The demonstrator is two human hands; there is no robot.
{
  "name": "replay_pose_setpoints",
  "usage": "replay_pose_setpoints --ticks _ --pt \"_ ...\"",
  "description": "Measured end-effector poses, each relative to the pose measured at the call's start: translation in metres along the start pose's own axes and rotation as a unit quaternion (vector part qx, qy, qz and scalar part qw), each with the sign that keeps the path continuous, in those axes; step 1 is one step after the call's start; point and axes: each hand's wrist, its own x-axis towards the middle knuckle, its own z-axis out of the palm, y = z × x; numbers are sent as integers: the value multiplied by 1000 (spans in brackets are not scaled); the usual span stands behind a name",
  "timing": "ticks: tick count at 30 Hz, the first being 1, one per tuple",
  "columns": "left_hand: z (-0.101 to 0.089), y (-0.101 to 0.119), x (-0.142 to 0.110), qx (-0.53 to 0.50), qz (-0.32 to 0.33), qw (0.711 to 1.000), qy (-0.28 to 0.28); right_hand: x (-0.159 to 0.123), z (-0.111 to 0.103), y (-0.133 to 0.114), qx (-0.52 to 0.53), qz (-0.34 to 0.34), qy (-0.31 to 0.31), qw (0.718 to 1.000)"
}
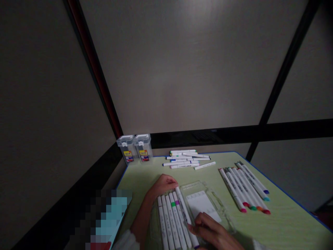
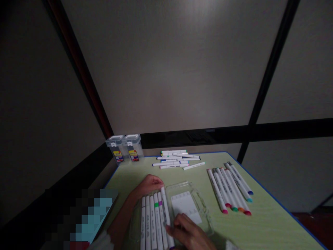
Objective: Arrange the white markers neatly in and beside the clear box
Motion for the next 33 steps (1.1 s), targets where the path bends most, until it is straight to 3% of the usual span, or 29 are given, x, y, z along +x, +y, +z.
replay_pose_setpoints --ticks 16,25,33 --pt "-1 -4 3 11 -1 1000 9 2 1 0 -21 20 -13 999" --pt "-1 -4 3 42 11 999 13 9 -6 -10 -25 80 -61 995" --pt "-1 -6 3 39 16 999 21 2 -1 -9 4 65 17 998"
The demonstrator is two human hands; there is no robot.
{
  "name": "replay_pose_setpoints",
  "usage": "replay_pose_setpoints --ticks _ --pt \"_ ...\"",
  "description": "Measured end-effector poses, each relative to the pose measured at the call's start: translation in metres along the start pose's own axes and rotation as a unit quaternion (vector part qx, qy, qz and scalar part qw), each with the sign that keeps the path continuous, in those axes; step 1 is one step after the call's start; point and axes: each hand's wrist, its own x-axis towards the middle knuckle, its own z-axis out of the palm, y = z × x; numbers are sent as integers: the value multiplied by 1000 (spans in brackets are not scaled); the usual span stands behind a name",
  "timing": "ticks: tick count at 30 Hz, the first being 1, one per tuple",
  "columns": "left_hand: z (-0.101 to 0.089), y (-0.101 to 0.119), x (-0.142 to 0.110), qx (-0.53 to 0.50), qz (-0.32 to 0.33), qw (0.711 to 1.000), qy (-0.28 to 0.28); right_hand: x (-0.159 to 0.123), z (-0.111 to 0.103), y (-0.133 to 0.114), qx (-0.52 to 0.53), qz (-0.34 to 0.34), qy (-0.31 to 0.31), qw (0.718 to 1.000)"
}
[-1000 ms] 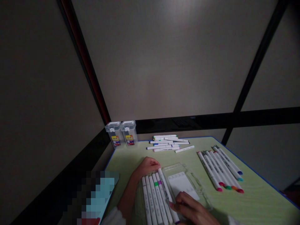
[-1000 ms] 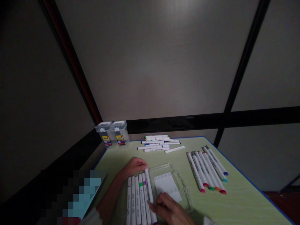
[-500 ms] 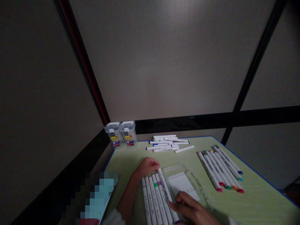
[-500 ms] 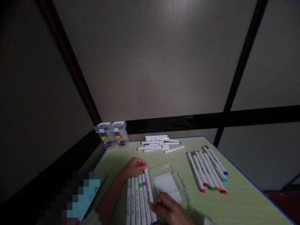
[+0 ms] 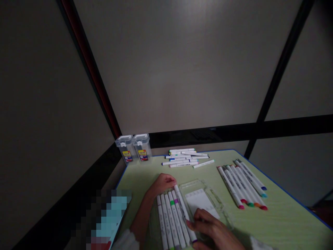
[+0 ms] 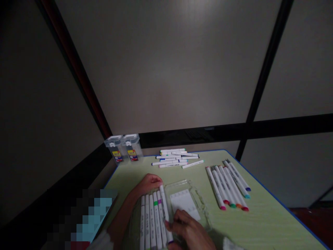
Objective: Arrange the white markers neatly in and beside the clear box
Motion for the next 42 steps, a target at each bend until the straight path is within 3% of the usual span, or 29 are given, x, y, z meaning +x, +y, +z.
replay_pose_setpoints --ticks 6,14,22,29,42 --pt "1 -1 1 2 -10 1000 10 2 0 2 -16 18 -13 1000" --pt "3 -2 2 -12 -8 1000 21 10 -8 1 -38 17 -79 996" --pt "2 -8 3 -19 -3 1000 14 5 4 12 -97 -42 -29 994" --pt "1 -3 2 -14 -19 1000 6 3 8 12 -172 -55 -43 983" --pt "1 2 1 -51 -12 999 -10 4 6 10 -176 -46 -62 981"
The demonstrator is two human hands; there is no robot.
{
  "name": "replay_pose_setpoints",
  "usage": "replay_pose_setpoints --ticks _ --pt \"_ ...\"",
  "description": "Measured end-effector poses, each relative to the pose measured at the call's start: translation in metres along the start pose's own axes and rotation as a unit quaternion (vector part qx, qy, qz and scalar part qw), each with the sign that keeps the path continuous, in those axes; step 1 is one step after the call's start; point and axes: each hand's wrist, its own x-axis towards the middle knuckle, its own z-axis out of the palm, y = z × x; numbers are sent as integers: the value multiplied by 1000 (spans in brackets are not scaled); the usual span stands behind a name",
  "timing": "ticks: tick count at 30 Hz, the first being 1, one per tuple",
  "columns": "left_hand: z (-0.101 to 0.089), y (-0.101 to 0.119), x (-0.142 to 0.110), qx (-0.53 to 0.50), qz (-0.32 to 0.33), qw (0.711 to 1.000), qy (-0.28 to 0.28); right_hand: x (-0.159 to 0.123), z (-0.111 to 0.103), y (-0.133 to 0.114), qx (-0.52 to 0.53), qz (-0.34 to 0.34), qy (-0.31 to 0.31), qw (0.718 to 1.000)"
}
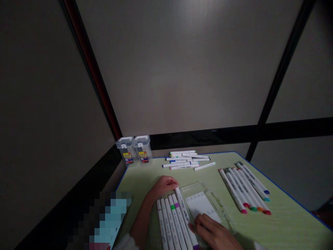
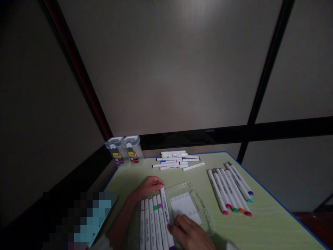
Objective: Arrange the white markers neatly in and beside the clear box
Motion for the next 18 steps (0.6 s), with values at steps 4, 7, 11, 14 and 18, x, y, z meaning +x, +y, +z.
replay_pose_setpoints --ticks 4,7,11,14,18 --pt "0 1 -1 20 -10 1000 15 0 0 -1 -19 -3 -3 1000" --pt "-1 0 0 43 -20 999 27 -2 2 0 -34 -3 -1 999" --pt "-2 -1 1 73 -22 997 31 -4 4 1 -41 -14 28 999" --pt "-3 -2 2 74 -14 997 30 -3 3 1 -33 -28 55 998" --pt "-2 -1 1 71 -13 997 26 -2 0 -1 -36 -44 56 997"
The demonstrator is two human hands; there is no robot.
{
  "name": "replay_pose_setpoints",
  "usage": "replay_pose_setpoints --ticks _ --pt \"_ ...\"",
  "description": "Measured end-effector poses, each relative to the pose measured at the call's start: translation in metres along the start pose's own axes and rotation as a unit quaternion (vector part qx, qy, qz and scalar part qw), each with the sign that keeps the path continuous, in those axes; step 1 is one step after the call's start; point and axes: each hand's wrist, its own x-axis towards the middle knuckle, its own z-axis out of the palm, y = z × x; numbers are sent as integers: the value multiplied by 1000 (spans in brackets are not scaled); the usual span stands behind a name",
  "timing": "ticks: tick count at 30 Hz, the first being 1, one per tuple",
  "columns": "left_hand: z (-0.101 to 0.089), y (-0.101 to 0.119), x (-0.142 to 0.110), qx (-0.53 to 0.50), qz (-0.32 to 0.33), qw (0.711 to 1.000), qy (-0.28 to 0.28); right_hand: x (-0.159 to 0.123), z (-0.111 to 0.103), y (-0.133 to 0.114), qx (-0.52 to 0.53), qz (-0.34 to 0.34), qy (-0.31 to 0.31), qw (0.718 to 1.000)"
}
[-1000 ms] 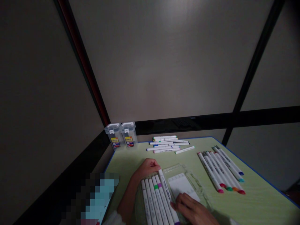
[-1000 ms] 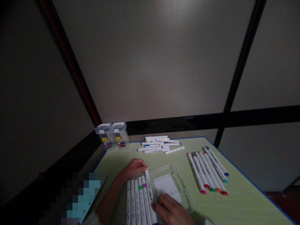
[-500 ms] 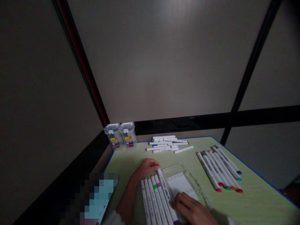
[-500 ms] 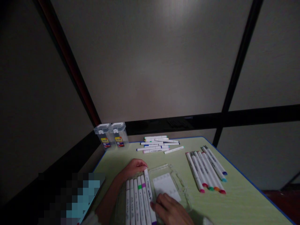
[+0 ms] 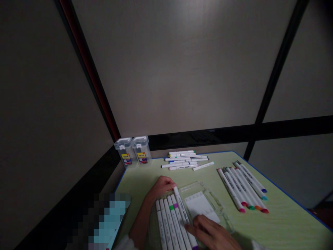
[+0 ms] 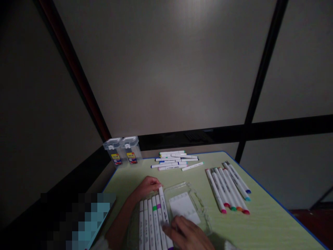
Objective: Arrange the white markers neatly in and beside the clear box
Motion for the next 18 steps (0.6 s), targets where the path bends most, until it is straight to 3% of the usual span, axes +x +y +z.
replay_pose_setpoints --ticks 7,18 --pt "0 6 -2 -10 -14 1000 -10 -2 0 -1 -6 -7 -15 1000" --pt "2 7 -3 21 -19 1000 -7 0 -4 -4 21 0 45 999"
